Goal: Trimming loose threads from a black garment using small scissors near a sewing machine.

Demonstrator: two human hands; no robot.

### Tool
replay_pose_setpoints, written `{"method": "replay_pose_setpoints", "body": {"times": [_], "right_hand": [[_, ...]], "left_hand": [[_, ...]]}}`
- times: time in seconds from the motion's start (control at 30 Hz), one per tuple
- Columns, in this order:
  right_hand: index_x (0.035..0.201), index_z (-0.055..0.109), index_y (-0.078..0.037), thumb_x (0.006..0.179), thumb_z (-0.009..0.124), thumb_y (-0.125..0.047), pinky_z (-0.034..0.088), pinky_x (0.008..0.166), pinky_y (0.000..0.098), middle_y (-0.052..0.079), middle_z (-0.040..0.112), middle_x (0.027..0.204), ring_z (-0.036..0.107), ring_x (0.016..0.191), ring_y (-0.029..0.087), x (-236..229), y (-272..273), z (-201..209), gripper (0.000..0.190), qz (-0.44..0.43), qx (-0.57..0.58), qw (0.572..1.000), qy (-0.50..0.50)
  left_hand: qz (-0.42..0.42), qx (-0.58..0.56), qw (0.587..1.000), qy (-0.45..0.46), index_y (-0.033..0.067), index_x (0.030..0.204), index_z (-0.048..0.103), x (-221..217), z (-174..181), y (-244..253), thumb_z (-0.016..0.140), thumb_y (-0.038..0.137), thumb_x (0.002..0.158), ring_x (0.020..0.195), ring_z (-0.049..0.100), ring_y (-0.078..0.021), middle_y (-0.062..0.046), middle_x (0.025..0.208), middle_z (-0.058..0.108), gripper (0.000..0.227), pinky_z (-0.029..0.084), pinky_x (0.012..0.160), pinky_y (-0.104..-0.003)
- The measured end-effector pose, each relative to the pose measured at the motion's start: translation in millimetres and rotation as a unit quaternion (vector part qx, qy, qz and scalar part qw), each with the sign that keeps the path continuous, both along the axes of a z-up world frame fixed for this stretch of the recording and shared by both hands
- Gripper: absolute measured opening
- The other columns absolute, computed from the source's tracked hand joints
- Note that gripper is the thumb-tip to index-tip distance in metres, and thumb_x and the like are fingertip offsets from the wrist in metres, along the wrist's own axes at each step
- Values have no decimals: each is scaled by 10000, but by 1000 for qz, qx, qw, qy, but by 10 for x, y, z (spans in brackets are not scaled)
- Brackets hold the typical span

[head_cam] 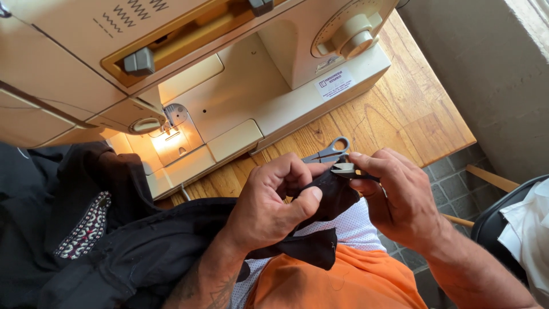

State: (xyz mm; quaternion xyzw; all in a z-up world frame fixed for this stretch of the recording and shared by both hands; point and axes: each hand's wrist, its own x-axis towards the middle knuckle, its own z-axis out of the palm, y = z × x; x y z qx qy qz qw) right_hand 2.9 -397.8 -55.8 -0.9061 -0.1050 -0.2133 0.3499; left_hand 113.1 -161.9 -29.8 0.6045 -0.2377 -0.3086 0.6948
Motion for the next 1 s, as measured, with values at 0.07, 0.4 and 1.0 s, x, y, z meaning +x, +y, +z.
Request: {"method": "replay_pose_setpoints", "body": {"times": [0.07, 0.4, 1.0], "right_hand": [[1423, 641, 10, 1190, 623, -152, 427, 686, 431, 105, 583, 877, 523, 710, 272, -8, 3, 17, 285, -2, 4, 1000, 8], [1375, 637, 22, 1193, 619, -121, 384, 649, 425, 91, 551, 836, 482, 678, 245, 12, 134, -16, 232, -11, 8, 1000, -22], [1402, 812, -87, 911, 963, -288, 531, 668, 196, -22, 798, 1024, 620, 766, 35, 166, 51, 224, 552, -37, 179, 976, 115]], "left_hand": [[5, 25, 999, -46, 160, 881, 523, 7, 27, -5, 709, 116, 953, 707, 468, -44, -139, 1387, 887, 204, 449, 624, -251], [27, 67, 990, -119, 160, 857, 510, 0, 53, 2, 707, 114, 913, 673, 420, -70, -43, 1288, 915, 210, 456, 618, -270], [12, 18, 999, -33, 157, 914, 556, -39, 8, -11, 744, 112, 988, 972, 737, -72, -162, 1320, 894, 208, 635, 792, -270]]}}
